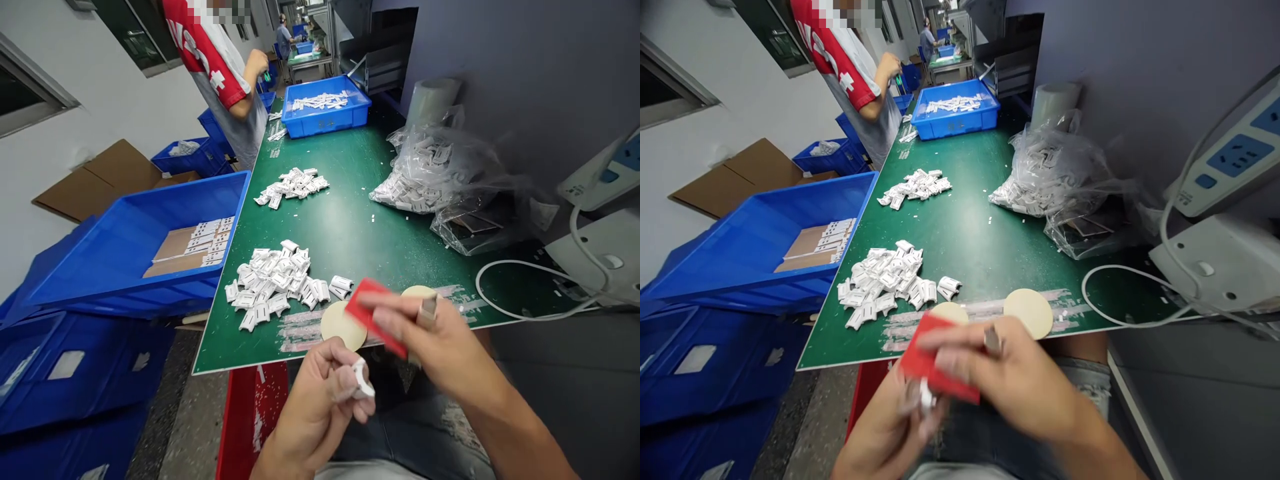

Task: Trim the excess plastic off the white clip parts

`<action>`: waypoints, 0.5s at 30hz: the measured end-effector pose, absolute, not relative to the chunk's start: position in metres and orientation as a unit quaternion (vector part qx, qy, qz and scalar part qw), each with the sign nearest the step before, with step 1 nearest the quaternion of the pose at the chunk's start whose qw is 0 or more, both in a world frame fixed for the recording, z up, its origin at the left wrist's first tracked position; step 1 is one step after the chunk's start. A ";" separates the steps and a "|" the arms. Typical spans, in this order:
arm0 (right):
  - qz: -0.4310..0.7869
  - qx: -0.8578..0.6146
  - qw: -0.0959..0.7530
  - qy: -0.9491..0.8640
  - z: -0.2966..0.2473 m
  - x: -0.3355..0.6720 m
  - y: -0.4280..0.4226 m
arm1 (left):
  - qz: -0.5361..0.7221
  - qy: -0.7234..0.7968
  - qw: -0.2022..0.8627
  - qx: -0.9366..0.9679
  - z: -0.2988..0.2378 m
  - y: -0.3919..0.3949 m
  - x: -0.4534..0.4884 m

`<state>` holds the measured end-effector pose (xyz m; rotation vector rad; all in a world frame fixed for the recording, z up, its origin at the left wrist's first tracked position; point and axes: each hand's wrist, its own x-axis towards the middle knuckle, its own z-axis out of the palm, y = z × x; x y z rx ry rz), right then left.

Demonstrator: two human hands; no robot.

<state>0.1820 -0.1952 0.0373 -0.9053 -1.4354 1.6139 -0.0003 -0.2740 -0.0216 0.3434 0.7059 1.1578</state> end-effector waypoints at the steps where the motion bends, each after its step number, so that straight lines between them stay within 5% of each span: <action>1: 0.624 -0.371 0.396 -0.562 0.038 0.181 -0.195 | 0.526 0.332 0.766 0.163 -0.022 -0.272 -0.001; 8: 0.511 -0.492 0.440 -0.551 0.030 0.178 -0.195 | 0.537 0.306 0.756 0.215 -0.024 -0.272 -0.005; 15: 0.537 -0.474 0.443 -0.539 0.020 0.179 -0.216 | 0.600 0.265 0.722 0.221 -0.021 -0.272 0.000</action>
